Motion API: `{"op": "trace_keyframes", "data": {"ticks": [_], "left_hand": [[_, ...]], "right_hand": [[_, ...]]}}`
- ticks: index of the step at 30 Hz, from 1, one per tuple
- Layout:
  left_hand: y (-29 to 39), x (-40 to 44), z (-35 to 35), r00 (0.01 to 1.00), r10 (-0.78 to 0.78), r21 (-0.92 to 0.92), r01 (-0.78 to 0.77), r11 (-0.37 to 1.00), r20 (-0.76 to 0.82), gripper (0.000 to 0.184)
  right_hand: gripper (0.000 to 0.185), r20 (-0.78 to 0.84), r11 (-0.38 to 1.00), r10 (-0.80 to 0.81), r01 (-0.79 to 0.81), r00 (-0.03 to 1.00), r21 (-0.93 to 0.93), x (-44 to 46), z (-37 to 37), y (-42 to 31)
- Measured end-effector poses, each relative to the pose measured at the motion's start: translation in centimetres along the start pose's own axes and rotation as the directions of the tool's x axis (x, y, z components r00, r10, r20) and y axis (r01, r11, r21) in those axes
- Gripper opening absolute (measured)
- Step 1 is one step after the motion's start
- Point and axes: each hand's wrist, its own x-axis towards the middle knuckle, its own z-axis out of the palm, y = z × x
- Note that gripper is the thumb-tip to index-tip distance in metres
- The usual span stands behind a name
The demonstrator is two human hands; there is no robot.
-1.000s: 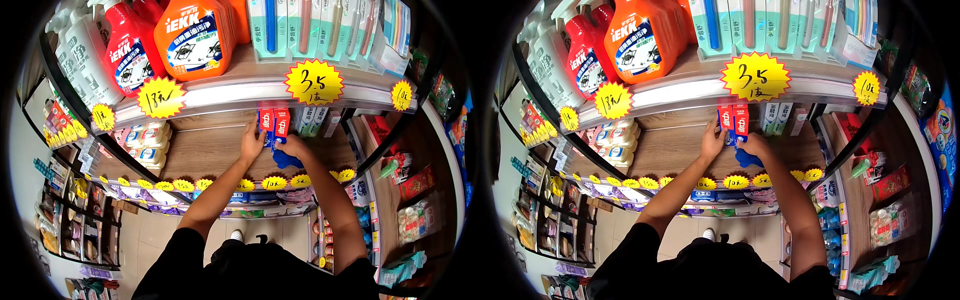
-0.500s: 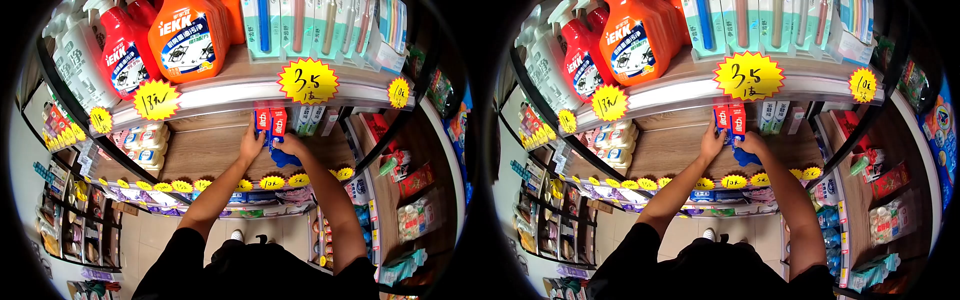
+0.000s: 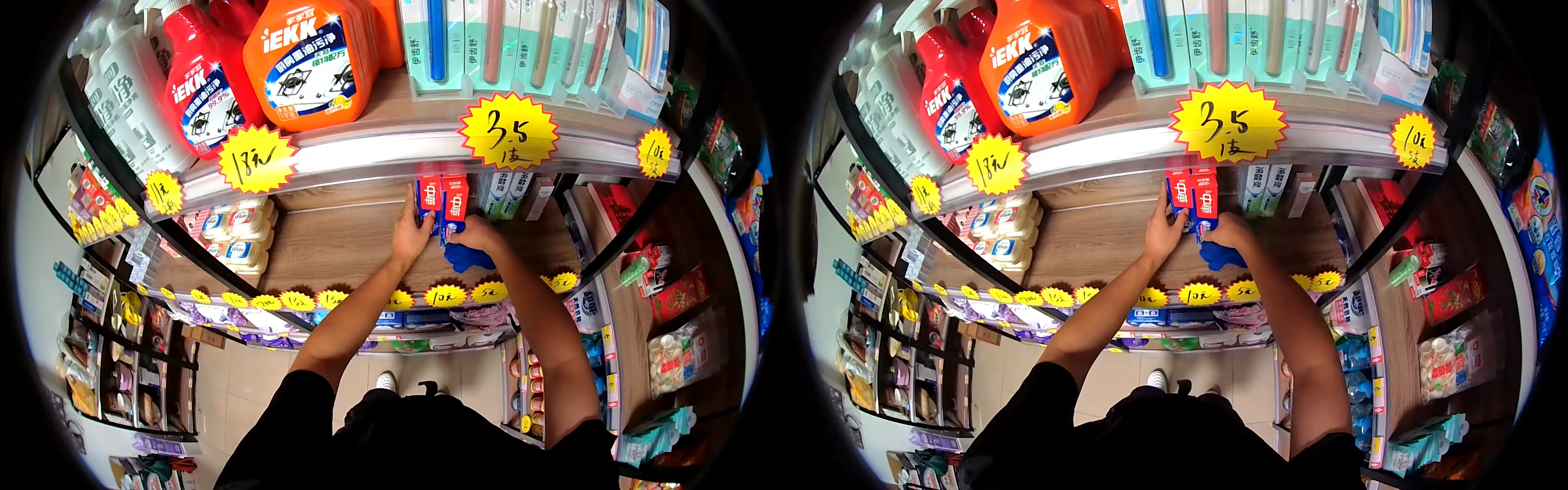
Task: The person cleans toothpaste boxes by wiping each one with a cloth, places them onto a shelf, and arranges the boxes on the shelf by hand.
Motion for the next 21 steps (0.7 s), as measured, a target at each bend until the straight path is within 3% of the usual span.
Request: {"op": "trace_keyframes", "data": {"ticks": [6, 13, 15, 21], "left_hand": [[-0.5, -0.4, -0.2, 1.000, 0.018, 0.047, -0.019, 0.999, 0.020, 0.087], [0.7, -0.3, -0.4, 0.999, 0.025, -0.094, -0.028, 0.995, -0.033, 0.081], [1.1, -0.2, -0.6, 1.000, 0.014, -0.117, -0.017, 0.993, -0.024, 0.079], [1.2, 0.3, -0.8, 0.978, 0.198, 0.148, -0.186, 0.971, -0.069, 0.067]], "right_hand": [[0.042, 0.010, 0.999, -0.016, 0.015, 1.000, 0.030, -0.9, -0.6, -0.2], [0.051, -0.117, 0.999, 0.010, -0.014, 0.993, -0.034, -1.7, -2.1, -0.2], [0.051, 0.006, 0.986, -0.004, 0.003, 1.000, 0.166, -2.1, -3.2, -0.2], [0.049, -0.077, 0.995, 0.017, -0.009, 0.997, 0.101, -3.1, -3.6, -0.4]]}}
